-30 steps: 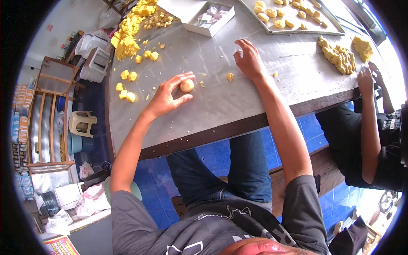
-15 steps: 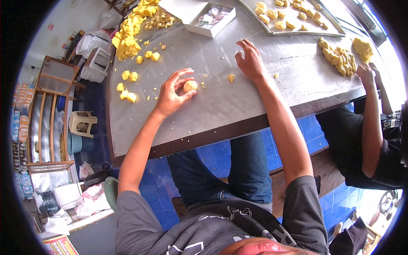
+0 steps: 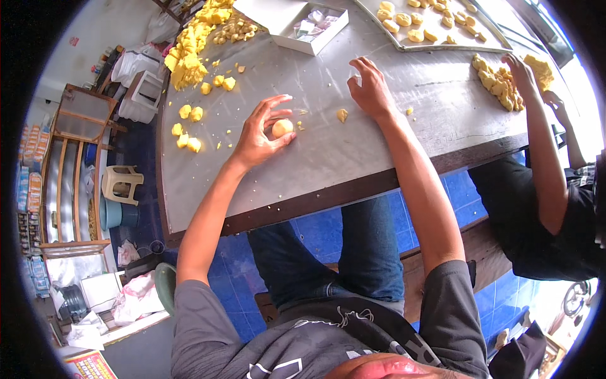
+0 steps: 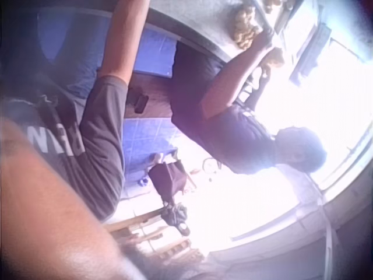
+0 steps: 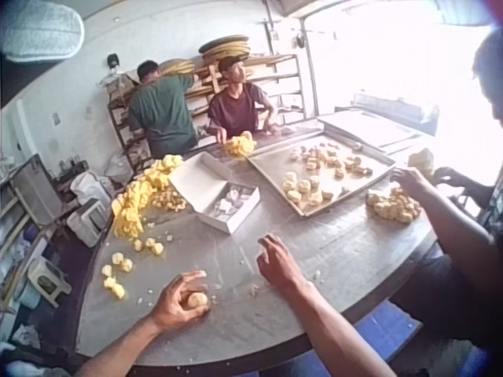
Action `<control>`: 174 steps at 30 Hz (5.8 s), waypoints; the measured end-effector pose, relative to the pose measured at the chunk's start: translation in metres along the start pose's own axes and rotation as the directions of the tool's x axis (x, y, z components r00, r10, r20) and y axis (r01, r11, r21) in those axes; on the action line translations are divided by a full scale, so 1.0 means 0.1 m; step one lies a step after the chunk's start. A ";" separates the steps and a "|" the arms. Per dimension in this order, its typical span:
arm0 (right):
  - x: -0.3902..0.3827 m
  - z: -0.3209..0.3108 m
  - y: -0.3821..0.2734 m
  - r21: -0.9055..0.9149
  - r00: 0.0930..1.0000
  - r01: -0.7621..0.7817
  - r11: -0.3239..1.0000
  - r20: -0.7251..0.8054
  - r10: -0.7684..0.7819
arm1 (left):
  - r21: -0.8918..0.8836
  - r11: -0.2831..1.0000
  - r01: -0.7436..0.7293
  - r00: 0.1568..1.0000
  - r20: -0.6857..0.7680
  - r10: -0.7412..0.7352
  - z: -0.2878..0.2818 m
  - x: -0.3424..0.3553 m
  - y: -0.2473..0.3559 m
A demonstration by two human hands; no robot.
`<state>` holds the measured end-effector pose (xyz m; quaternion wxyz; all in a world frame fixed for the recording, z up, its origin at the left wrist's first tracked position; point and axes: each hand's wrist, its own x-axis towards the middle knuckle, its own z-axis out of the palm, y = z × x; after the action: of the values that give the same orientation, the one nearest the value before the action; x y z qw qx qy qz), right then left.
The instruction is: The person prepares pastries by taking small pieces of yellow dough, flattening them by hand, adding a filling from a pile, and then folding and rolling the dough into a ball before placing it on a metal tray.
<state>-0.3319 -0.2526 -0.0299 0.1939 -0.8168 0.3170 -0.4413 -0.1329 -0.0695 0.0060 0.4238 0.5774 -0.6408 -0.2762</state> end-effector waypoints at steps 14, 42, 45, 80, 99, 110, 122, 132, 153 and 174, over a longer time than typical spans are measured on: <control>0.00 0.00 -0.04 0.028 0.998 -0.041 0.999 0.042 0.040 | 0.631 0.775 -0.042 0.952 0.260 -0.160 -0.34 -0.01 0.33; 0.00 0.05 0.10 0.087 0.995 -0.075 0.993 0.067 0.069 | -0.666 0.491 0.561 0.821 0.375 -0.430 -0.39 0.13 0.08; 0.00 0.02 -0.02 0.152 0.996 -0.058 0.987 0.073 0.048 | -0.546 0.570 0.614 0.789 0.392 -0.474 -0.34 0.25 0.24; -0.06 -0.05 -0.02 -0.011 0.985 0.095 0.995 0.144 -0.092 | 0.617 0.746 -0.252 0.968 0.160 0.195 -0.06 3.58 0.10; -0.18 -0.15 -0.43 -0.109 0.865 0.160 0.981 0.493 -0.087 | 0.934 0.350 -0.074 0.981 0.131 -0.141 -1.87 0.20 1.03; -0.15 -0.07 -0.31 -0.130 0.869 0.048 0.990 0.494 0.023 | 0.951 0.302 0.070 0.967 0.010 -0.255 -2.19 0.66 -0.04; -0.09 -0.28 -0.35 -0.050 0.776 -0.002 0.999 0.630 0.033 | 0.959 0.247 0.140 0.950 -0.060 -0.306 -2.29 0.73 -0.18; -0.13 -0.18 -0.20 -0.048 0.902 0.028 0.998 0.432 -0.005 | 0.807 0.585 0.077 0.992 -0.004 -0.124 -1.36 1.48 -0.66; 0.02 -0.23 -0.17 -0.060 0.955 -0.194 0.979 -0.240 0.174 | 0.047 0.999 -0.024 0.995 0.103 0.019 0.29 0.82 0.22; 0.03 -0.20 -0.15 -0.095 0.970 -0.230 0.969 -0.104 0.220 | 0.510 0.803 -0.308 0.948 0.092 0.306 0.54 0.61 0.23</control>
<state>-0.3425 -0.2446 -0.0084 0.1842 -0.7632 0.4394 -0.4365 -0.1894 -0.1323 0.0132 0.2901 0.5579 -0.7772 -0.0228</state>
